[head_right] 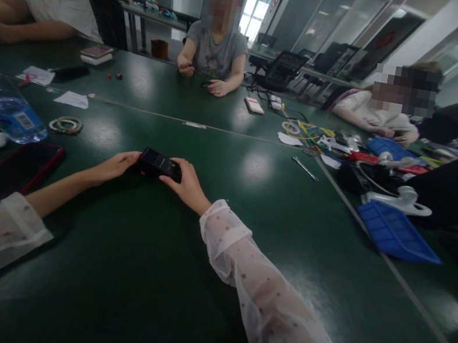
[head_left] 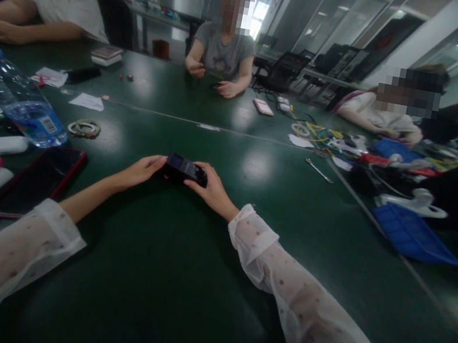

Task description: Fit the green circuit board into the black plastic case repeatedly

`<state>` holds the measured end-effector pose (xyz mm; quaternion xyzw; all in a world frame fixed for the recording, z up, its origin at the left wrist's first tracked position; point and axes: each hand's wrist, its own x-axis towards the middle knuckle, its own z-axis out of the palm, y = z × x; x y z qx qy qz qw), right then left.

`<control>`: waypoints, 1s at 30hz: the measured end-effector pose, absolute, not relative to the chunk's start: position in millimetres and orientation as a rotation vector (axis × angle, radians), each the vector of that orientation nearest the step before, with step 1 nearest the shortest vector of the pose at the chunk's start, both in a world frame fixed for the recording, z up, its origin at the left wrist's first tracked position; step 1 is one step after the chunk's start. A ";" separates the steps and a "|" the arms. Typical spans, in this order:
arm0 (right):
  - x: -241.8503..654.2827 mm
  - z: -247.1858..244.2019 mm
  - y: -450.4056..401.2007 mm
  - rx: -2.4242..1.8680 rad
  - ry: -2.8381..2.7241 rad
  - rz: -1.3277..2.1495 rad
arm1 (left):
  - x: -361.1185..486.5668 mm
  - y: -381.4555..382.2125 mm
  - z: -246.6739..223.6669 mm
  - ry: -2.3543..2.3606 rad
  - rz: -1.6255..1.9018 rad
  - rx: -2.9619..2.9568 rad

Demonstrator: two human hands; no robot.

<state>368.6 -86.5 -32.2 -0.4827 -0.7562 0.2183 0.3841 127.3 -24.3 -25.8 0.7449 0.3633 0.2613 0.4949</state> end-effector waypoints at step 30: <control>365.2 -25.4 -91.0 -1.207 -1.784 0.524 | 127.0 -20.4 -30.4 0.882 0.614 1.875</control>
